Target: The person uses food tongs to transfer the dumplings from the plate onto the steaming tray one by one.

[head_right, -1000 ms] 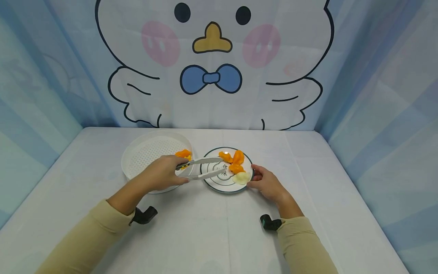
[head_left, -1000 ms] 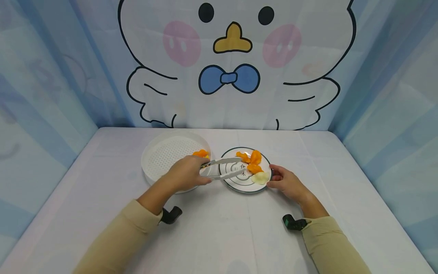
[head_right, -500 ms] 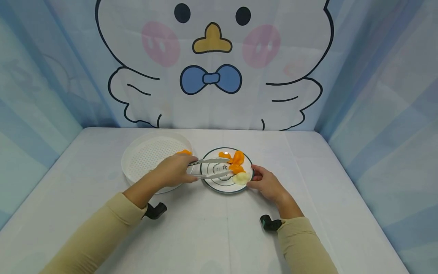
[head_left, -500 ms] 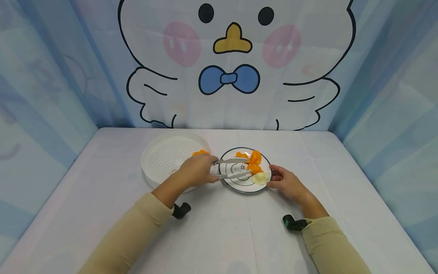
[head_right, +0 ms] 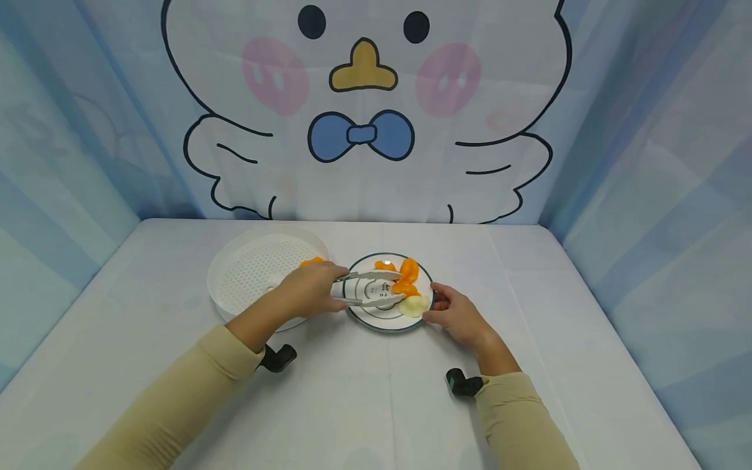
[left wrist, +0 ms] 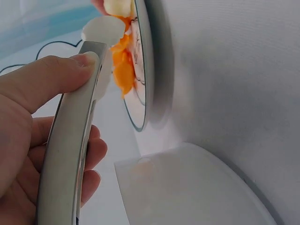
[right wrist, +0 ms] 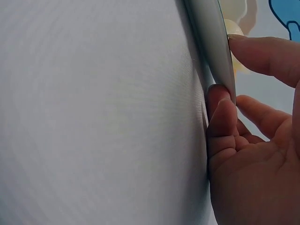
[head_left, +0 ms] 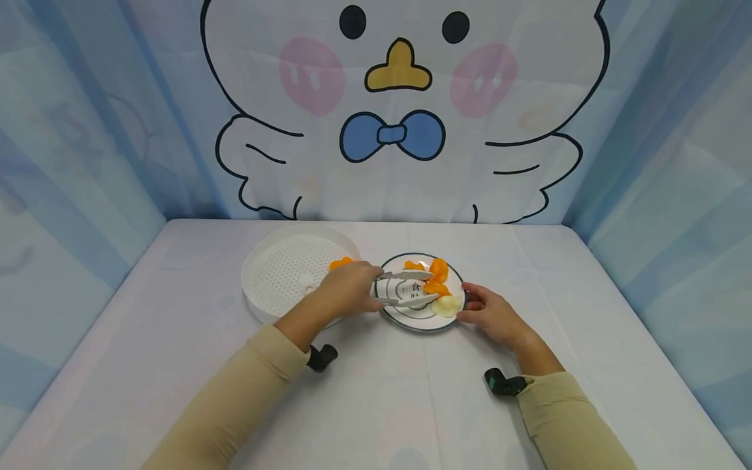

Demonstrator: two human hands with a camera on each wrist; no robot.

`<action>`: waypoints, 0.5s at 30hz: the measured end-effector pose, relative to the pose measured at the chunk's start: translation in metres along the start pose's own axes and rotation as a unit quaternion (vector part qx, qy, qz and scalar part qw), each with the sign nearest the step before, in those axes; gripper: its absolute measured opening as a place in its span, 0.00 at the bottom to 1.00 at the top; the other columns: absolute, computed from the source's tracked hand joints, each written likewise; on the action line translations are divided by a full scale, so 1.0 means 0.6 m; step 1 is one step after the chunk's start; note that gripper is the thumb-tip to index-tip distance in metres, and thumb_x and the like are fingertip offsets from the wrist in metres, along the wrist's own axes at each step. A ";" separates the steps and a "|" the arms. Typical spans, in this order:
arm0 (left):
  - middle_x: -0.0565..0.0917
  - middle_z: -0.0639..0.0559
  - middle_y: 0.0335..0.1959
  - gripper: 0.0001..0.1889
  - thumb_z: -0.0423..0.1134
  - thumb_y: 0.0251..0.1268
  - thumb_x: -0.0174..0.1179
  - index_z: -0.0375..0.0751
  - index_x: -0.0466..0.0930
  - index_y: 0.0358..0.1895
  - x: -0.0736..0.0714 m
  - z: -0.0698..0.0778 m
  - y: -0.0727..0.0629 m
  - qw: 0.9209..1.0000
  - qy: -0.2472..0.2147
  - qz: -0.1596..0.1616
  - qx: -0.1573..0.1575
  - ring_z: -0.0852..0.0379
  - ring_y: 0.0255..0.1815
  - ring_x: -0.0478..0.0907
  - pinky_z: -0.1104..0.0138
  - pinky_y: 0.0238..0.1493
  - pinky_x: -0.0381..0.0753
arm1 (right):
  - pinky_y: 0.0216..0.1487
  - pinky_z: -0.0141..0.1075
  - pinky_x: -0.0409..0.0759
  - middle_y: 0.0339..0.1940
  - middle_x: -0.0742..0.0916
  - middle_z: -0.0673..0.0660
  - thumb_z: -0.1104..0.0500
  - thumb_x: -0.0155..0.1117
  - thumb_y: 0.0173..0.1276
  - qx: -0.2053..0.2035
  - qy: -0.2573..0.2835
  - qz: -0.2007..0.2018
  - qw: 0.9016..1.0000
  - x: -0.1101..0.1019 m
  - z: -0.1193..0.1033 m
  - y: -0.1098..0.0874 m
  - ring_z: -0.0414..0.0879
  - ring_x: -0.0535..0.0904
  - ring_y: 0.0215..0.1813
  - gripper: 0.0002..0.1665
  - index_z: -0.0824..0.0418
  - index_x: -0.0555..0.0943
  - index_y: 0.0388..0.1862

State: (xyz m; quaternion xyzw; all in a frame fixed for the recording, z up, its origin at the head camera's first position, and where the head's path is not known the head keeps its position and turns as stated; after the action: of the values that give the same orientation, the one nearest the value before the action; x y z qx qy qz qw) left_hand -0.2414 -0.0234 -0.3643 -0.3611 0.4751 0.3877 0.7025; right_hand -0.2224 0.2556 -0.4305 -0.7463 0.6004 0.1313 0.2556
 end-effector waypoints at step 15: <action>0.81 0.49 0.59 0.34 0.52 0.59 0.72 0.44 0.76 0.67 0.007 -0.006 0.018 0.999 -0.030 -0.026 -0.010 0.54 0.48 0.76 0.59 0.54 0.78 | 0.46 0.34 0.73 0.59 0.74 0.65 0.60 0.69 0.65 0.006 0.002 0.005 1.000 0.002 -0.001 0.000 0.53 0.69 0.52 0.46 0.69 0.59 0.77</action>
State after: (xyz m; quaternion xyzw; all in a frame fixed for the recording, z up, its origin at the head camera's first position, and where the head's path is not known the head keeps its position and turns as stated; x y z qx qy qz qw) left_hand -0.2516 -0.0211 -0.3709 -0.3683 0.4407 0.3845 0.7227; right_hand -0.2224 0.2543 -0.4305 -0.7418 0.6058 0.1272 0.2579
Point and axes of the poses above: each hand's wrist, its own y-axis towards the middle knuckle, its own x-axis out of the palm, z = x × y, the point moved 3 cm from there along y, towards the middle knuckle
